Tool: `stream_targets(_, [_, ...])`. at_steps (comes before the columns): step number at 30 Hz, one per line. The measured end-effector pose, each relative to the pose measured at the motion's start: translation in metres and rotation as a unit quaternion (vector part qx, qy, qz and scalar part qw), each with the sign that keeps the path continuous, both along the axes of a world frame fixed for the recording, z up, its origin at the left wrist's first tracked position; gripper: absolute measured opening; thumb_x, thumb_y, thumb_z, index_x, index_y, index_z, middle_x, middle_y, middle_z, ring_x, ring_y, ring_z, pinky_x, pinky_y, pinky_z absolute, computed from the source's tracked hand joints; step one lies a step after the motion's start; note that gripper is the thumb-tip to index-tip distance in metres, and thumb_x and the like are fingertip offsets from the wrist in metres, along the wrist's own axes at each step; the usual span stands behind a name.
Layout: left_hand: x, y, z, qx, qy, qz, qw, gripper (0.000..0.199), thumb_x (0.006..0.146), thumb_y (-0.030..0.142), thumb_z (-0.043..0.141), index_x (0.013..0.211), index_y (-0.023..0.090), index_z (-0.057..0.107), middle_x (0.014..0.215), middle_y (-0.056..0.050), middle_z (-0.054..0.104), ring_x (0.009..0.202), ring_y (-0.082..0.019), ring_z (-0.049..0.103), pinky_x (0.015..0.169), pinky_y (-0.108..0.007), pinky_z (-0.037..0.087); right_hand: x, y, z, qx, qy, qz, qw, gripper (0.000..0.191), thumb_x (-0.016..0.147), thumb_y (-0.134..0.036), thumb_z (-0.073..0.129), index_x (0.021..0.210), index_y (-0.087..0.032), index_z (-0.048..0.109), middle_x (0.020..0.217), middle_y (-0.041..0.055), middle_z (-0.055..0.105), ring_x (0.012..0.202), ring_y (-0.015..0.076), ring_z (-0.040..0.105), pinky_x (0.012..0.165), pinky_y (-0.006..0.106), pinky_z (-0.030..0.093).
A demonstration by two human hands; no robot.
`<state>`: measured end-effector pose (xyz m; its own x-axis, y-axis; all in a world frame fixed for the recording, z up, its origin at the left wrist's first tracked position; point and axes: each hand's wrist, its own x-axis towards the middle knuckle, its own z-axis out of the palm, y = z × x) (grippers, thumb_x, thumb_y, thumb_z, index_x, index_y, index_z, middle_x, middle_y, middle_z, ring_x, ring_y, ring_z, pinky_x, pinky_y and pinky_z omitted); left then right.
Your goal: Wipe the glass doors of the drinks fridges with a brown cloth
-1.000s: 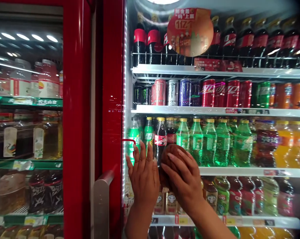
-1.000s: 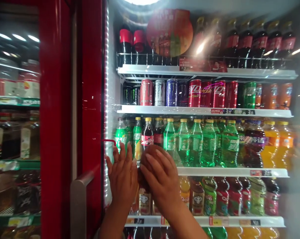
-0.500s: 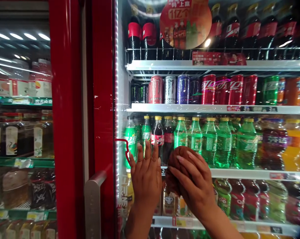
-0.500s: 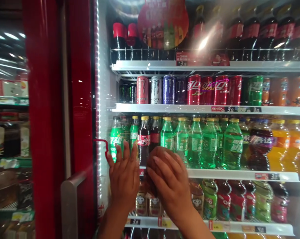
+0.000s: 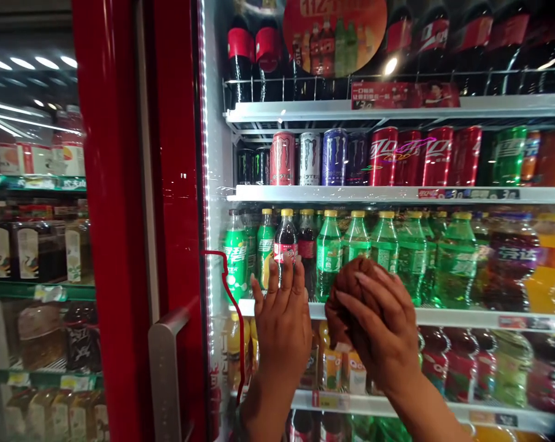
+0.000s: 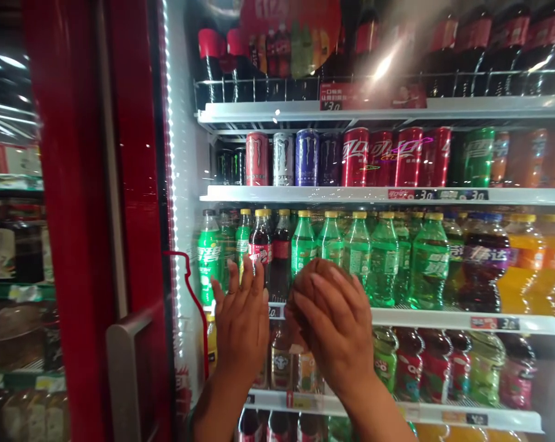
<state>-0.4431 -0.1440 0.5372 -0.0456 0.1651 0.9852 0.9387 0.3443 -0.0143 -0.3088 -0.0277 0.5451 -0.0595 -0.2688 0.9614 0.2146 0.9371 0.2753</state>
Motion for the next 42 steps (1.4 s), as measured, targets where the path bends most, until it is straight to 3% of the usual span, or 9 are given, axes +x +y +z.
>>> stream_targets(5, [0.008,0.006,-0.001,0.0,-0.017,-0.013,1.0,0.069,0.102,0.012,0.043,0.165,0.02,0.016,0.169,-0.009,0.028,0.161,-0.024,0.009,0.133,-0.054,-0.001,-0.009,-0.005,0.019,-0.042,0.044,0.017,0.998,0.032,0.092,-0.019,0.067,0.123,-0.028,0.068,0.142,0.0066,0.057,0.146,0.033,0.043,0.121,0.064,0.038])
stream_targets(10, [0.01,0.006,-0.001,-0.001,-0.01,-0.005,1.0,0.069,0.102,0.013,0.044,0.165,0.023,0.018,0.169,-0.006,0.029,0.161,-0.024,0.01,0.133,-0.054,0.001,0.003,0.004,-0.012,-0.001,-0.029,0.008,1.0,0.039,0.094,-0.016,0.064,0.13,-0.031,0.065,0.142,0.0039,0.06,0.145,0.0296,0.045,0.122,0.063,0.038])
stream_targets(12, [0.011,0.007,-0.001,-0.001,0.002,0.007,1.0,0.07,0.101,0.012,0.047,0.164,0.024,0.02,0.168,-0.005,0.03,0.161,-0.023,0.011,0.133,-0.051,0.0,0.013,0.012,-0.013,-0.008,-0.023,-0.002,1.0,0.039,0.092,-0.015,0.066,0.128,-0.031,0.066,0.141,0.0042,0.059,0.143,0.0297,0.047,0.122,0.062,0.039])
stream_targets(18, [0.017,0.008,0.001,-0.002,0.007,-0.005,1.0,0.067,0.1,0.013,0.043,0.163,0.021,0.024,0.171,-0.005,0.024,0.161,-0.025,0.009,0.132,-0.054,-0.001,0.0,0.001,0.033,-0.045,0.054,0.031,0.997,0.033,0.089,-0.018,0.071,0.121,-0.028,0.069,0.142,0.0059,0.057,0.144,0.0339,0.045,0.122,0.064,0.037])
stream_targets(25, [0.026,0.014,0.004,0.02,0.006,0.009,1.0,0.064,0.102,0.013,0.046,0.162,0.018,0.025,0.17,-0.008,0.023,0.161,-0.023,0.009,0.133,-0.051,0.001,0.017,0.014,-0.013,-0.004,-0.031,0.035,0.999,0.035,0.092,-0.014,0.066,0.124,-0.029,0.07,0.134,0.005,0.064,0.141,0.0299,0.049,0.122,0.062,0.038])
stream_targets(27, [0.029,0.02,0.004,0.034,0.006,0.014,0.999,0.065,0.102,0.013,0.049,0.162,0.018,0.025,0.169,-0.009,0.026,0.161,-0.023,0.01,0.133,-0.052,0.002,0.029,0.026,-0.01,-0.02,-0.002,0.02,1.0,0.037,0.089,-0.015,0.07,0.123,-0.031,0.07,0.136,0.0048,0.062,0.14,0.0308,0.05,0.122,0.062,0.039])
stream_targets(32, [0.04,0.033,0.004,0.043,-0.018,0.008,0.999,0.064,0.103,0.013,0.046,0.162,0.017,0.022,0.168,-0.009,0.028,0.161,-0.023,0.008,0.132,-0.055,0.0,0.024,0.024,0.027,-0.057,0.071,0.018,0.996,0.037,0.088,-0.02,0.071,0.123,-0.032,0.069,0.141,0.0057,0.057,0.143,0.0349,0.046,0.122,0.064,0.035])
stream_targets(39, [0.05,0.045,0.005,0.043,-0.002,0.018,0.999,0.062,0.103,0.015,0.047,0.161,0.018,0.026,0.167,-0.009,0.03,0.161,-0.023,0.01,0.132,-0.054,0.001,0.042,0.031,-0.014,-0.03,-0.009,0.008,0.999,0.03,0.094,-0.017,0.064,0.121,-0.028,0.07,0.135,0.0051,0.063,0.143,0.0292,0.047,0.127,0.062,0.027])
stream_targets(42, [0.055,0.05,0.006,0.039,0.003,0.013,0.999,0.062,0.103,0.014,0.047,0.161,0.017,0.027,0.167,-0.008,0.03,0.161,-0.023,0.009,0.132,-0.052,0.002,0.055,0.044,-0.002,-0.061,0.027,-0.001,0.998,0.032,0.09,-0.021,0.071,0.121,-0.03,0.07,0.139,0.006,0.06,0.144,0.0327,0.047,0.126,0.065,0.026])
